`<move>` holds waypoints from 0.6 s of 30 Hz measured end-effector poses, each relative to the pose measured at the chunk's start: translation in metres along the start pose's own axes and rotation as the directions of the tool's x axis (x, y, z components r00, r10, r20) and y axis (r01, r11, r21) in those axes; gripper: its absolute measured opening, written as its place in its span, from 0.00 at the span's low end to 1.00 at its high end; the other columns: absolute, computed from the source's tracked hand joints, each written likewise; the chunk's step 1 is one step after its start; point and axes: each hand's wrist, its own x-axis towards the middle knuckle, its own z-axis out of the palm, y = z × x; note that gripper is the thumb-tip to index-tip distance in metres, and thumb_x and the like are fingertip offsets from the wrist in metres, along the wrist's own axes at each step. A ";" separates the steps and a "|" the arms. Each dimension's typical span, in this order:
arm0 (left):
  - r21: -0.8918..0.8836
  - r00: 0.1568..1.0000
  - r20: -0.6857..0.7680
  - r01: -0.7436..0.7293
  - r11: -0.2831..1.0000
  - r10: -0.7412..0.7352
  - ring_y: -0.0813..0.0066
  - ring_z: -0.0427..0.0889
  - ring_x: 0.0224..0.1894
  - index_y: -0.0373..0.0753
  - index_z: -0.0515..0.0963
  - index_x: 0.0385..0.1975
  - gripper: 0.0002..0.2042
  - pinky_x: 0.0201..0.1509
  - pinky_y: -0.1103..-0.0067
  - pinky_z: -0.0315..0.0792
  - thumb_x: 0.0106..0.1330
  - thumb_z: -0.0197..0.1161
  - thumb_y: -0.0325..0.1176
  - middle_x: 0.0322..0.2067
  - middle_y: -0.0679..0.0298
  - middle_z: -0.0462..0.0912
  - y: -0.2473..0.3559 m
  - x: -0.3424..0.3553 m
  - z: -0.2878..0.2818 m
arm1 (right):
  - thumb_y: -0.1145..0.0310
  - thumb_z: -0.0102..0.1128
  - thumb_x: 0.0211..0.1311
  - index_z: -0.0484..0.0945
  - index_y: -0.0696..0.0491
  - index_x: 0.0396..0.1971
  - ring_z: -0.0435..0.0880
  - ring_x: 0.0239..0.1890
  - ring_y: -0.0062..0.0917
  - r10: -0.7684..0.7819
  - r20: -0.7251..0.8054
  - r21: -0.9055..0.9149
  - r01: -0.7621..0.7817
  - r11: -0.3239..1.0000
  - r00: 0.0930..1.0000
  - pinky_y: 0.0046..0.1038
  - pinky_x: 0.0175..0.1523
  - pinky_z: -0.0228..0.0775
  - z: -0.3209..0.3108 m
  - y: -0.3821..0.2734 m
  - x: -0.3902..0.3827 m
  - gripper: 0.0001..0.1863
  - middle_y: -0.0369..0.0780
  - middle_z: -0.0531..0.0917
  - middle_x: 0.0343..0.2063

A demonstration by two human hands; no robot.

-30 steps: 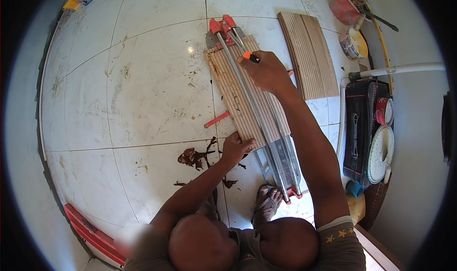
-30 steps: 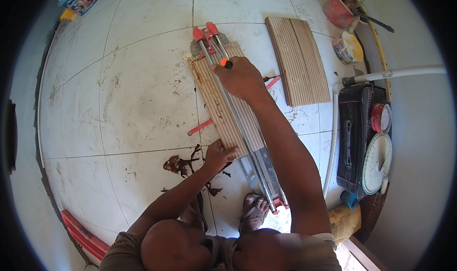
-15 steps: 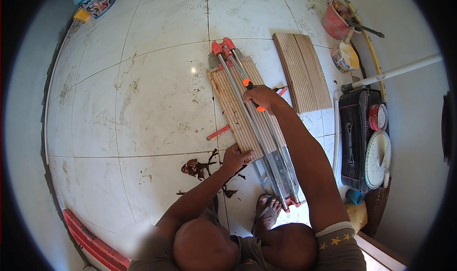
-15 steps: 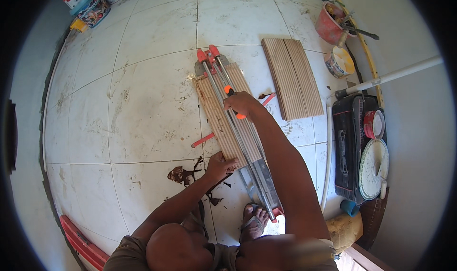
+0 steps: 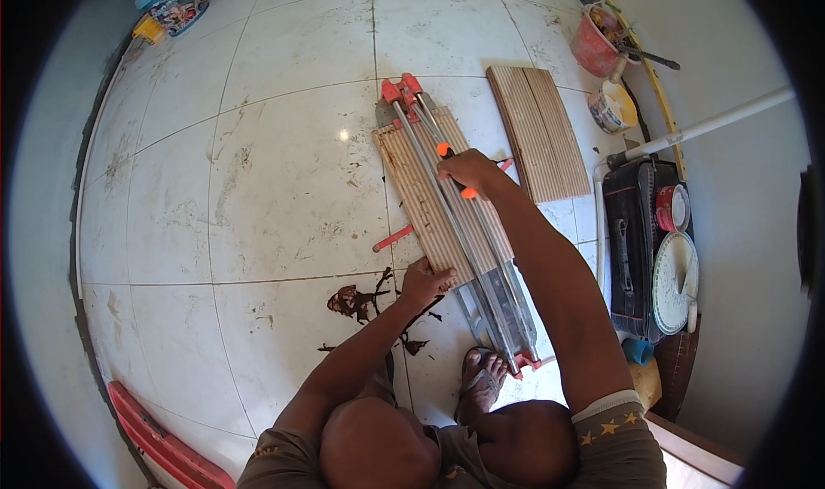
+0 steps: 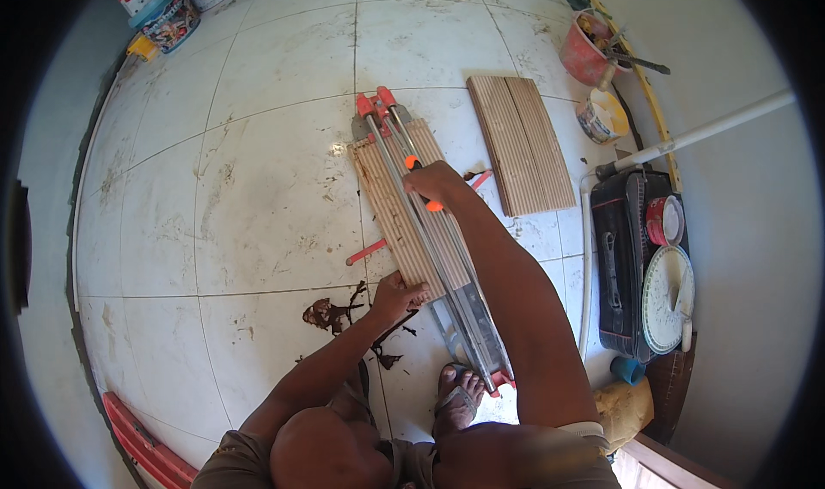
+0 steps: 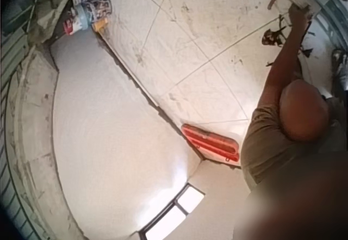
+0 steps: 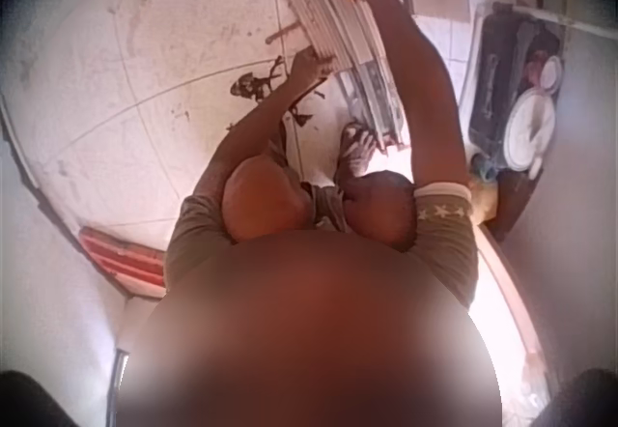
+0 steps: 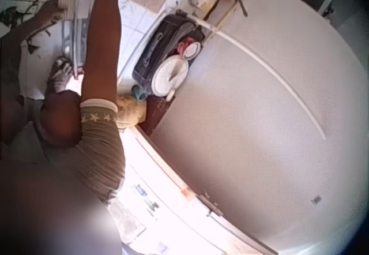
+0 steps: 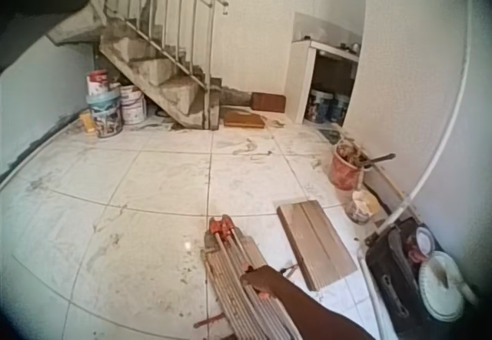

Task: The person is using a manual tile cutter to score and snap ceramic tiles for a renovation project.

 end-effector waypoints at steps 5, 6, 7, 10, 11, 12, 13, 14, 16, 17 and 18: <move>0.056 0.998 -0.032 0.046 0.997 -0.045 0.79 0.84 0.31 0.31 0.78 0.46 0.17 0.31 0.80 0.80 0.60 0.74 0.30 0.35 0.59 0.86 -0.001 0.001 -0.001 | 0.57 0.66 0.54 0.85 0.63 0.25 0.79 0.26 0.32 -0.103 -0.089 -0.229 0.080 0.970 0.991 0.38 0.37 0.71 -0.016 -0.029 -0.019 0.20 0.47 0.85 0.25; 0.062 0.998 -0.037 0.058 0.996 -0.056 0.79 0.84 0.30 0.31 0.78 0.45 0.17 0.32 0.80 0.80 0.60 0.74 0.29 0.34 0.60 0.86 0.000 0.001 -0.002 | 0.54 0.64 0.55 0.85 0.64 0.26 0.82 0.27 0.36 -0.146 -0.067 -0.312 0.118 0.943 0.987 0.39 0.38 0.73 -0.019 -0.036 -0.026 0.23 0.49 0.85 0.26; 0.083 0.999 -0.047 -0.014 0.996 0.018 0.80 0.84 0.30 0.32 0.79 0.44 0.15 0.31 0.82 0.79 0.63 0.73 0.33 0.34 0.60 0.86 0.000 0.000 -0.001 | 0.51 0.63 0.57 0.84 0.65 0.27 0.84 0.29 0.40 -0.211 -0.044 -0.392 0.177 0.903 0.976 0.40 0.40 0.74 -0.022 -0.041 -0.034 0.26 0.52 0.85 0.27; 0.097 0.994 -0.033 0.105 0.990 -0.102 0.72 0.87 0.35 0.32 0.75 0.50 0.27 0.37 0.74 0.84 0.70 0.63 0.54 0.38 0.56 0.84 0.005 0.001 -0.007 | 0.49 0.54 0.58 0.84 0.65 0.34 0.87 0.41 0.48 -0.112 0.010 -0.474 0.103 0.874 0.994 0.42 0.48 0.77 -0.030 -0.027 -0.076 0.29 0.57 0.86 0.34; 0.099 0.995 -0.028 0.102 0.990 -0.100 0.72 0.87 0.35 0.32 0.75 0.50 0.27 0.37 0.74 0.84 0.70 0.63 0.54 0.38 0.56 0.84 0.007 0.001 -0.009 | 0.47 0.54 0.58 0.85 0.64 0.35 0.88 0.41 0.47 -0.079 0.007 -0.508 0.071 0.858 0.997 0.42 0.49 0.77 -0.031 -0.015 -0.094 0.30 0.56 0.86 0.33; -0.070 0.989 -0.026 0.144 0.987 -0.147 0.68 0.87 0.37 0.32 0.73 0.53 0.34 0.40 0.71 0.84 0.70 0.54 0.63 0.40 0.53 0.84 0.007 0.002 -0.011 | 0.46 0.54 0.59 0.85 0.64 0.35 0.88 0.41 0.46 -0.030 -0.005 -0.552 0.022 0.833 1.000 0.41 0.49 0.77 -0.032 0.001 -0.115 0.31 0.56 0.86 0.33; -0.238 0.979 -0.039 0.187 0.953 -0.202 0.65 0.87 0.39 0.32 0.72 0.55 0.41 0.43 0.69 0.83 0.69 0.44 0.72 0.42 0.51 0.84 0.007 0.003 -0.013 | 0.44 0.54 0.60 0.85 0.62 0.31 0.89 0.40 0.42 0.010 0.008 -0.561 -0.004 0.828 1.000 0.41 0.49 0.78 -0.032 0.020 -0.138 0.31 0.50 0.87 0.26; -0.236 0.982 -0.019 0.178 0.955 -0.188 0.65 0.87 0.39 0.32 0.72 0.55 0.41 0.43 0.69 0.83 0.69 0.44 0.72 0.42 0.51 0.84 0.007 0.004 -0.014 | 0.44 0.53 0.62 0.83 0.59 0.24 0.89 0.36 0.38 0.034 0.064 -0.499 0.003 0.866 0.997 0.40 0.46 0.78 -0.034 0.041 -0.163 0.29 0.43 0.85 0.18; -0.217 0.979 -0.004 0.198 0.956 -0.204 0.65 0.88 0.33 0.31 0.71 0.55 0.45 0.39 0.74 0.83 0.69 0.34 0.75 0.38 0.53 0.86 0.007 0.007 -0.015 | 0.44 0.52 0.64 0.82 0.55 0.21 0.88 0.28 0.36 0.056 0.089 -0.572 0.005 0.820 0.994 0.39 0.42 0.78 -0.031 0.084 -0.211 0.28 0.40 0.82 0.14; -0.209 0.978 -0.010 0.203 0.957 -0.210 0.66 0.88 0.34 0.32 0.72 0.54 0.41 0.39 0.74 0.83 0.71 0.39 0.72 0.38 0.53 0.86 0.007 0.007 -0.015 | 0.42 0.54 0.64 0.82 0.54 0.22 0.87 0.28 0.38 0.082 0.148 -0.519 0.007 0.855 0.986 0.41 0.41 0.78 -0.034 0.107 -0.235 0.28 0.41 0.83 0.15; -0.202 0.979 -0.019 0.194 0.960 -0.202 0.66 0.88 0.34 0.32 0.72 0.54 0.41 0.39 0.74 0.83 0.71 0.39 0.72 0.38 0.53 0.86 0.007 0.007 -0.015 | 0.41 0.55 0.63 0.82 0.54 0.22 0.87 0.29 0.38 0.068 0.131 -0.592 0.023 0.805 0.989 0.41 0.40 0.77 -0.032 0.129 -0.258 0.29 0.43 0.84 0.17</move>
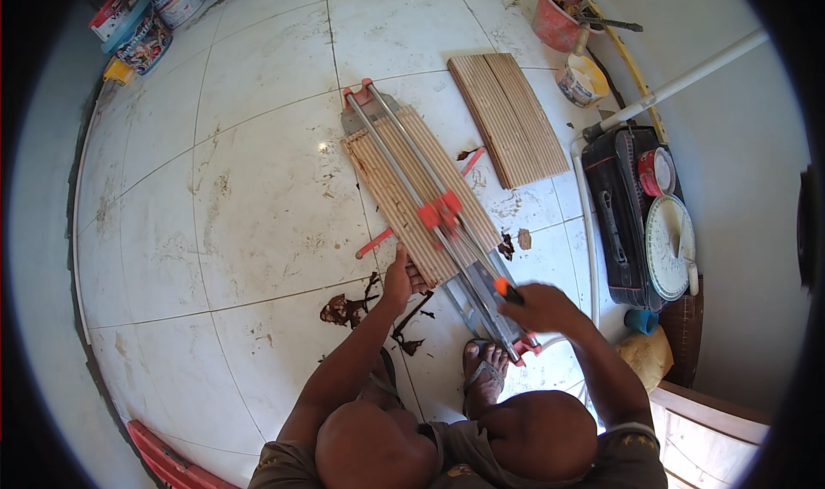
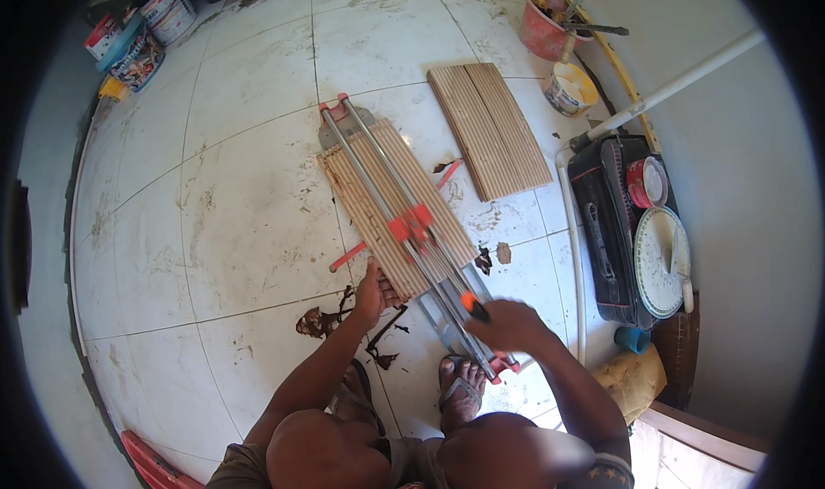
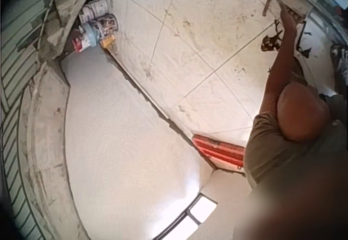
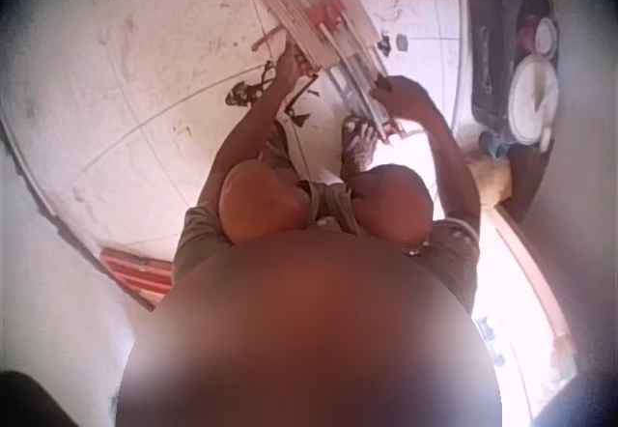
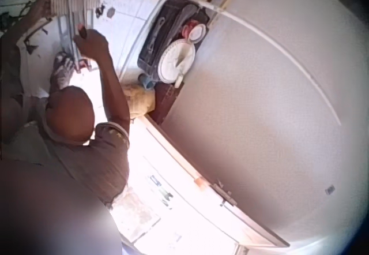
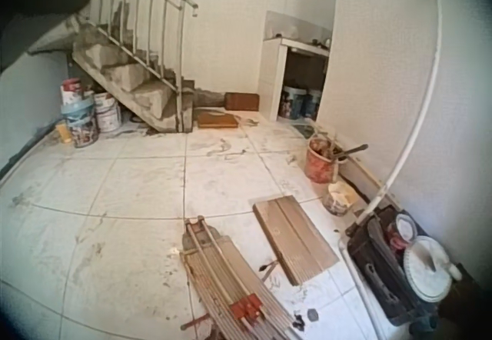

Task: The person is using a manual tile cutter to score and snap ceramic tiles for a renovation project.

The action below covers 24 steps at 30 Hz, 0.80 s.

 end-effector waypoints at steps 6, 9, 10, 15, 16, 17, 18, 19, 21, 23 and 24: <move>0.159 1.000 -0.004 -0.015 0.987 0.016 0.70 0.87 0.34 0.37 0.74 0.49 0.29 0.37 0.76 0.83 0.73 0.53 0.62 0.37 0.58 0.85 0.001 -0.004 0.005 | 0.34 0.63 0.58 0.85 0.54 0.31 0.85 0.32 0.39 0.121 0.498 0.045 -0.165 0.985 0.859 0.39 0.42 0.74 0.083 0.100 -0.076 0.32 0.46 0.86 0.28; 0.205 0.999 0.002 -0.040 0.978 0.040 0.74 0.86 0.35 0.38 0.74 0.48 0.23 0.37 0.77 0.82 0.71 0.61 0.55 0.37 0.62 0.84 0.001 -0.006 0.005 | 0.34 0.67 0.55 0.87 0.52 0.35 0.86 0.33 0.36 0.137 0.534 0.009 -0.168 0.986 0.834 0.38 0.45 0.75 0.105 0.128 -0.071 0.32 0.45 0.88 0.28; 0.256 0.999 0.005 -0.045 0.966 0.046 0.74 0.86 0.35 0.39 0.73 0.48 0.22 0.36 0.77 0.82 0.71 0.62 0.53 0.37 0.62 0.84 0.002 -0.006 0.006 | 0.33 0.67 0.55 0.88 0.51 0.31 0.86 0.33 0.37 0.143 0.568 -0.015 -0.163 0.987 0.810 0.37 0.45 0.75 0.101 0.135 -0.058 0.31 0.44 0.88 0.29; 0.249 0.999 -0.014 -0.028 0.968 0.033 0.74 0.86 0.34 0.41 0.72 0.44 0.17 0.37 0.76 0.82 0.71 0.64 0.49 0.38 0.63 0.83 0.004 -0.007 0.009 | 0.49 0.61 0.68 0.81 0.56 0.34 0.85 0.35 0.40 -0.105 -0.523 0.176 0.227 0.958 0.846 0.40 0.42 0.74 0.044 0.112 0.062 0.21 0.47 0.84 0.28; 0.276 0.999 0.026 -0.047 0.960 0.041 0.74 0.86 0.34 0.41 0.72 0.44 0.17 0.37 0.76 0.82 0.71 0.64 0.49 0.38 0.63 0.83 0.004 -0.006 0.012 | 0.48 0.59 0.67 0.81 0.54 0.36 0.84 0.42 0.45 -0.047 -0.542 0.373 0.290 0.881 0.839 0.41 0.46 0.76 0.031 0.099 0.094 0.21 0.48 0.84 0.37; 0.210 0.998 -0.004 -0.056 0.976 0.058 0.74 0.85 0.35 0.42 0.72 0.44 0.17 0.38 0.75 0.81 0.72 0.62 0.50 0.38 0.64 0.83 0.005 -0.007 0.014 | 0.47 0.60 0.66 0.81 0.54 0.39 0.85 0.42 0.44 0.080 -0.524 0.450 0.196 0.871 0.848 0.42 0.47 0.76 0.023 0.083 0.122 0.22 0.48 0.84 0.38; 0.131 0.997 -0.038 -0.065 0.989 0.070 0.74 0.85 0.36 0.43 0.72 0.44 0.17 0.38 0.75 0.80 0.73 0.61 0.51 0.39 0.65 0.84 0.005 -0.009 0.017 | 0.43 0.58 0.66 0.81 0.54 0.43 0.85 0.46 0.45 0.083 -0.614 0.395 0.214 0.893 0.785 0.42 0.51 0.76 0.018 0.066 0.151 0.26 0.49 0.85 0.40; 0.166 0.996 -0.076 -0.040 0.985 0.053 0.72 0.86 0.39 0.43 0.71 0.48 0.19 0.42 0.73 0.81 0.73 0.60 0.52 0.42 0.64 0.84 0.007 -0.010 0.017 | 0.42 0.56 0.67 0.80 0.55 0.45 0.85 0.48 0.46 0.104 -0.582 0.386 0.161 0.908 0.806 0.43 0.52 0.75 0.013 0.053 0.173 0.28 0.51 0.85 0.42; 0.130 0.995 -0.051 -0.076 0.989 0.083 0.72 0.86 0.37 0.41 0.71 0.47 0.20 0.40 0.73 0.82 0.72 0.60 0.53 0.38 0.63 0.82 0.007 -0.013 0.021 | 0.40 0.53 0.68 0.79 0.56 0.48 0.84 0.51 0.48 0.175 -0.425 0.406 0.014 0.914 0.888 0.46 0.54 0.75 0.008 0.033 0.203 0.31 0.54 0.84 0.45; 0.071 0.984 -0.138 -0.104 0.992 0.113 0.74 0.84 0.34 0.39 0.70 0.46 0.22 0.37 0.74 0.83 0.72 0.60 0.54 0.36 0.62 0.81 0.005 -0.016 0.023 | 0.40 0.49 0.69 0.78 0.58 0.48 0.85 0.49 0.49 0.197 -0.378 0.427 -0.018 0.904 0.905 0.51 0.54 0.74 0.007 0.024 0.213 0.32 0.55 0.85 0.44; 0.088 0.983 -0.148 -0.101 0.991 0.113 0.74 0.84 0.34 0.39 0.70 0.46 0.22 0.37 0.74 0.83 0.72 0.60 0.54 0.36 0.62 0.81 0.005 -0.017 0.023 | 0.40 0.49 0.69 0.78 0.58 0.48 0.85 0.49 0.49 0.187 -0.383 0.429 -0.005 0.903 0.905 0.51 0.54 0.74 0.006 0.025 0.212 0.32 0.55 0.85 0.44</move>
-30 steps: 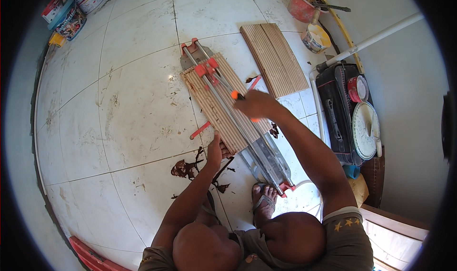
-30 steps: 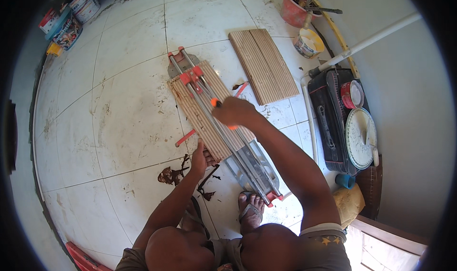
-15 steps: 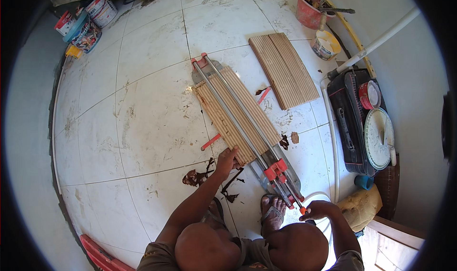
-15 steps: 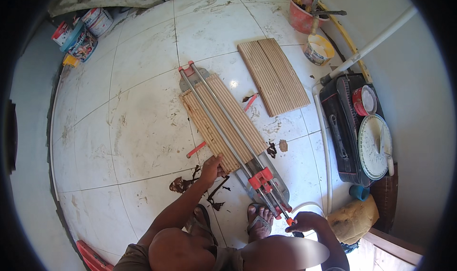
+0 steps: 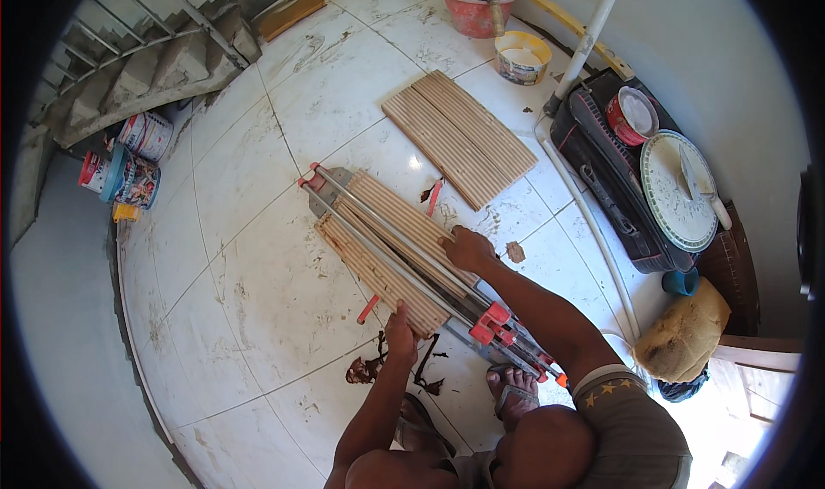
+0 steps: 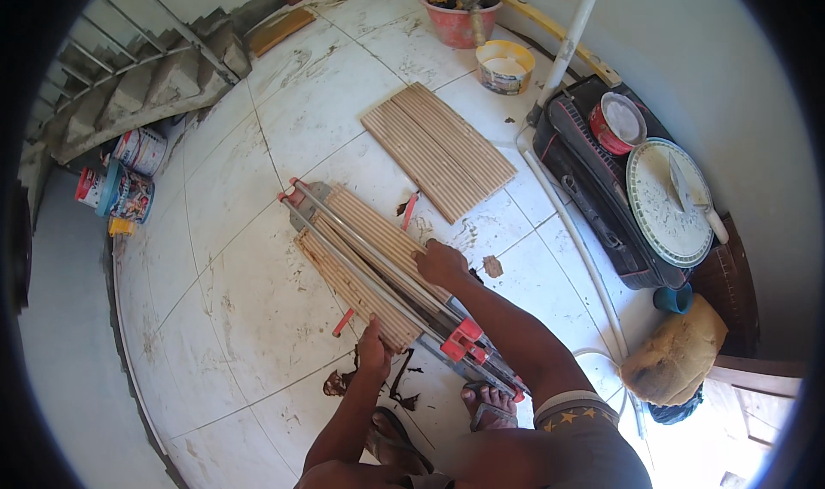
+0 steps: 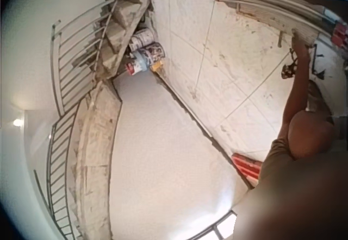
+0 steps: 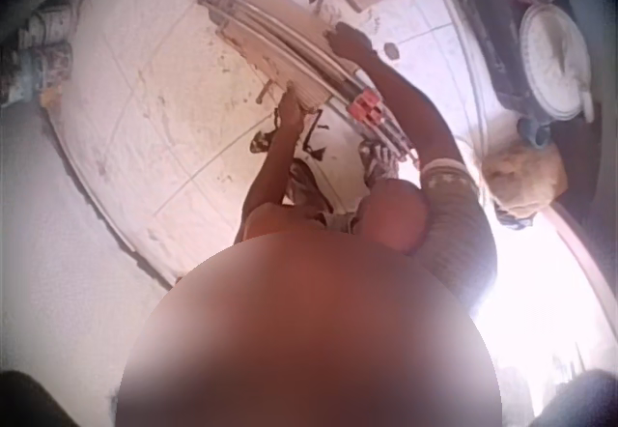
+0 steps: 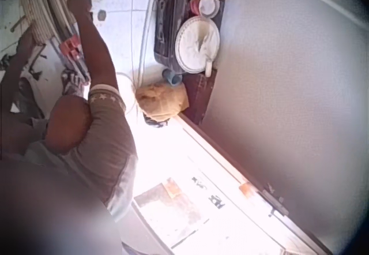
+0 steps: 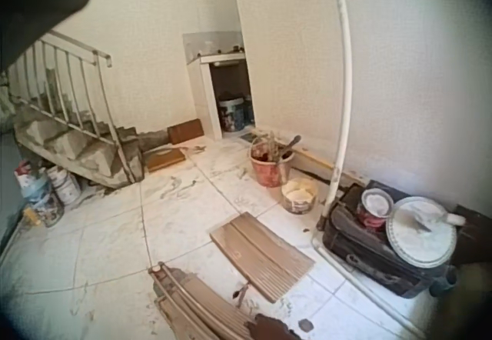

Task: The person is using a manual tile cutter to score and snap ceramic tiles for a renovation project.

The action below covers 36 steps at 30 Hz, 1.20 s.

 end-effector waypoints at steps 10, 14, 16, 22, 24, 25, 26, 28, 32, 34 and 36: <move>0.432 0.836 -0.395 -0.197 0.880 0.380 0.74 0.81 0.33 0.30 0.75 0.40 0.25 0.40 0.76 0.76 0.72 0.61 0.53 0.34 0.59 0.82 0.000 -0.027 -0.033 | 0.39 0.48 0.70 0.79 0.55 0.49 0.86 0.42 0.51 0.108 -0.323 0.144 -0.064 0.988 0.940 0.48 0.50 0.76 -0.072 0.043 -0.009 0.31 0.55 0.86 0.36; 0.480 0.795 -0.438 -0.189 0.857 0.420 0.76 0.79 0.31 0.31 0.74 0.36 0.24 0.36 0.77 0.75 0.72 0.61 0.52 0.31 0.61 0.81 -0.005 -0.049 -0.041 | 0.39 0.49 0.70 0.78 0.54 0.49 0.86 0.43 0.50 0.131 -0.506 0.101 -0.093 0.991 0.853 0.47 0.50 0.76 -0.125 0.067 0.039 0.30 0.55 0.86 0.38; 0.514 0.778 -0.462 -0.157 0.843 0.426 0.77 0.78 0.31 0.32 0.73 0.34 0.22 0.36 0.77 0.75 0.73 0.61 0.50 0.30 0.62 0.80 -0.005 -0.060 -0.045 | 0.39 0.49 0.70 0.79 0.54 0.50 0.86 0.44 0.50 0.155 -0.550 0.097 -0.121 0.988 0.821 0.47 0.50 0.76 -0.146 0.076 0.068 0.31 0.54 0.86 0.39; 0.621 0.752 -0.377 -0.227 0.750 0.540 0.80 0.74 0.30 0.35 0.73 0.33 0.19 0.35 0.79 0.71 0.74 0.59 0.48 0.29 0.64 0.78 0.001 -0.079 -0.060 | 0.38 0.47 0.70 0.79 0.55 0.50 0.84 0.49 0.49 0.222 -0.499 0.121 -0.186 0.975 0.838 0.48 0.54 0.74 -0.177 0.084 0.123 0.32 0.55 0.85 0.44; 0.639 0.760 -0.381 -0.195 0.744 0.526 0.81 0.73 0.30 0.35 0.73 0.32 0.19 0.35 0.79 0.71 0.74 0.59 0.47 0.29 0.65 0.78 0.010 -0.082 -0.066 | 0.39 0.48 0.70 0.79 0.55 0.49 0.84 0.49 0.50 0.214 -0.494 0.097 -0.192 0.977 0.843 0.48 0.54 0.74 -0.179 0.080 0.131 0.32 0.55 0.85 0.44; 0.640 0.775 -0.359 -0.201 0.742 0.520 0.82 0.72 0.30 0.36 0.73 0.32 0.18 0.35 0.80 0.70 0.74 0.59 0.47 0.28 0.66 0.77 0.013 -0.082 -0.067 | 0.39 0.48 0.70 0.79 0.55 0.49 0.84 0.49 0.50 0.216 -0.488 0.098 -0.193 0.976 0.846 0.48 0.54 0.74 -0.180 0.078 0.134 0.32 0.55 0.85 0.44; 0.642 0.775 -0.361 -0.197 0.741 0.519 0.82 0.72 0.30 0.36 0.73 0.32 0.18 0.35 0.80 0.70 0.74 0.59 0.47 0.28 0.66 0.77 0.015 -0.082 -0.067 | 0.39 0.48 0.70 0.79 0.55 0.48 0.84 0.49 0.50 0.209 -0.481 0.082 -0.194 0.978 0.851 0.48 0.54 0.74 -0.180 0.077 0.136 0.31 0.55 0.85 0.44; 0.538 0.790 -0.378 -0.237 0.809 0.483 0.83 0.71 0.30 0.36 0.72 0.32 0.17 0.35 0.80 0.69 0.75 0.58 0.45 0.28 0.67 0.77 0.020 -0.084 -0.063 | 0.39 0.48 0.70 0.80 0.55 0.48 0.84 0.49 0.50 0.202 -0.470 0.067 -0.194 0.979 0.859 0.48 0.54 0.74 -0.178 0.074 0.139 0.31 0.55 0.85 0.43; 0.484 0.772 -0.390 -0.291 0.825 0.501 0.83 0.71 0.29 0.36 0.72 0.33 0.16 0.34 0.80 0.69 0.75 0.58 0.44 0.28 0.67 0.77 0.027 -0.082 -0.047 | 0.43 0.51 0.70 0.80 0.56 0.47 0.84 0.49 0.50 0.184 -0.534 0.093 -0.159 0.983 0.825 0.48 0.54 0.73 -0.170 0.073 0.143 0.29 0.53 0.85 0.44; 0.476 0.776 -0.355 -0.330 0.815 0.522 0.83 0.73 0.31 0.35 0.73 0.35 0.16 0.36 0.80 0.70 0.75 0.58 0.44 0.29 0.67 0.78 0.031 -0.082 -0.041 | 0.44 0.52 0.70 0.81 0.56 0.46 0.83 0.49 0.50 0.169 -0.567 0.089 -0.143 0.986 0.807 0.48 0.53 0.73 -0.166 0.074 0.145 0.27 0.53 0.84 0.44; 0.487 0.783 -0.344 -0.323 0.812 0.518 0.82 0.75 0.32 0.36 0.73 0.37 0.16 0.37 0.80 0.72 0.76 0.57 0.45 0.31 0.65 0.79 0.036 -0.081 -0.036 | 0.45 0.55 0.69 0.83 0.56 0.42 0.82 0.49 0.47 0.044 -0.672 -0.052 -0.106 0.993 0.739 0.47 0.55 0.71 -0.162 0.077 0.149 0.26 0.50 0.82 0.44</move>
